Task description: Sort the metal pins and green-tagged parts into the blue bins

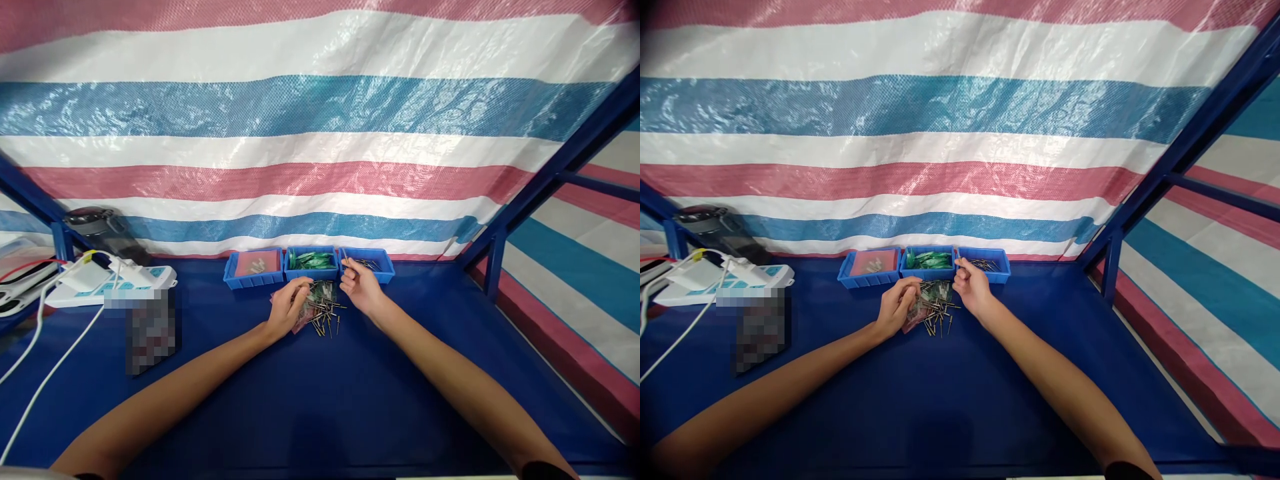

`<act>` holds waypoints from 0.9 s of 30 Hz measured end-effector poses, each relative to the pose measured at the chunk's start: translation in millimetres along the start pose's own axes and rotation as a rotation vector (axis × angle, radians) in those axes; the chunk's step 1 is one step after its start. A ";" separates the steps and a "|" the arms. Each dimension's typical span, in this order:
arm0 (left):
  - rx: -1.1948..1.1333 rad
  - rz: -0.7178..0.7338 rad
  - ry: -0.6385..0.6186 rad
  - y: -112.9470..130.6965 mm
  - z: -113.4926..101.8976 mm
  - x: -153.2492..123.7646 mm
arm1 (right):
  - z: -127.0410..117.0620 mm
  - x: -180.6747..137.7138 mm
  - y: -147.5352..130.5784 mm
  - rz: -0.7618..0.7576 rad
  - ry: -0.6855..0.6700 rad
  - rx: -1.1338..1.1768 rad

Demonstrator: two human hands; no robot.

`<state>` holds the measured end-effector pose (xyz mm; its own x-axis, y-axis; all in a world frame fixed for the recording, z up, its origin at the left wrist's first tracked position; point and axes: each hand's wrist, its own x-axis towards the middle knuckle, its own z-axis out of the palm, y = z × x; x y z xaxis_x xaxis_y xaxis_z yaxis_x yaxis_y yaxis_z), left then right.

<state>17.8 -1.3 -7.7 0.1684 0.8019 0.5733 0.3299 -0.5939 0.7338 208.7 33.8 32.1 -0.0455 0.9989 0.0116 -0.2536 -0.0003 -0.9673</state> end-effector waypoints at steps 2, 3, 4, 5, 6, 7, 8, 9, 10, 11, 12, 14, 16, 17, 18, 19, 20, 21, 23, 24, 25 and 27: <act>0.011 -0.004 0.003 0.7 -0.1 0.1 | -6.0 6.5 -11.0 0.048 -0.045 0.049; 0.012 -0.005 0.004 1.1 -0.2 0.1 | -8.0 7.6 -15.1 0.048 -0.064 0.021; 0.010 -0.006 0.009 1.4 -0.3 0.2 | -9.3 7.3 -18.1 0.026 -0.079 -0.049; 0.006 -0.006 0.017 1.8 -0.4 0.3 | -9.8 6.0 -19.9 -0.021 -0.093 -0.164; 0.003 -0.005 0.025 2.2 -0.5 0.4 | -9.8 4.1 -20.6 -0.089 -0.108 -0.323; 0.003 -0.005 0.033 2.5 -0.5 0.6 | -9.4 1.9 -20.4 -0.176 -0.120 -0.518; 0.004 -0.004 0.039 2.7 -0.6 0.7 | -8.6 -0.4 -19.5 -0.267 -0.133 -0.733; 0.006 -0.003 0.043 2.9 -0.7 0.9 | -7.6 -2.7 -17.9 -0.345 -0.154 -0.948; 0.008 -0.001 0.042 3.1 -0.7 1.0 | -6.5 -4.7 -16.0 -0.401 -0.182 -1.143; 0.010 0.001 0.042 3.2 -0.8 1.1 | -5.3 -6.6 -13.8 -0.424 -0.222 -1.305; 0.011 0.003 0.045 3.2 -0.8 1.2 | -4.0 -8.2 -11.6 -0.419 -0.273 -1.422; 0.009 0.004 0.054 3.0 -0.8 1.2 | -1.5 -10.9 -7.6 -0.385 -0.368 -1.555; 0.005 0.004 0.057 2.7 -0.6 1.1 | 0.5 -13.0 -4.8 -0.368 -0.424 -1.605; 0.003 0.006 0.058 2.4 -0.5 0.9 | 1.2 -14.0 -4.0 -0.368 -0.439 -1.615; 0.003 0.007 0.057 2.3 -0.4 0.8 | 1.7 -14.9 -3.6 -0.368 -0.449 -1.619; 0.003 0.009 0.058 2.1 -0.4 0.6 | 2.0 -15.9 -3.7 -0.366 -0.456 -1.619; 0.004 0.011 0.062 2.1 -0.5 0.5 | 2.2 -16.9 -4.2 -0.360 -0.463 -1.617; 0.006 0.012 0.066 2.1 -0.5 0.4 | 2.3 -18.1 -5.0 -0.349 -0.473 -1.616; 0.006 0.008 0.072 2.4 -0.5 0.3 | 2.2 -20.4 -7.7 -0.319 -0.500 -1.623; 0.004 0.004 0.074 2.6 -0.5 0.3 | 1.9 -21.6 -9.5 -0.300 -0.516 -1.633; -0.001 0.002 0.077 2.8 -0.4 0.3 | 1.6 -22.6 -11.4 -0.279 -0.531 -1.649; -0.010 0.005 0.080 3.0 -0.1 0.3 | 0.7 -24.5 -15.7 -0.234 -0.555 -1.681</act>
<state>18.7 -2.9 -5.2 0.0954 0.7912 0.6041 0.3201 -0.5990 0.7340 213.2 9.3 47.1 -0.5348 0.8397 -0.0947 0.8434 0.5234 -0.1217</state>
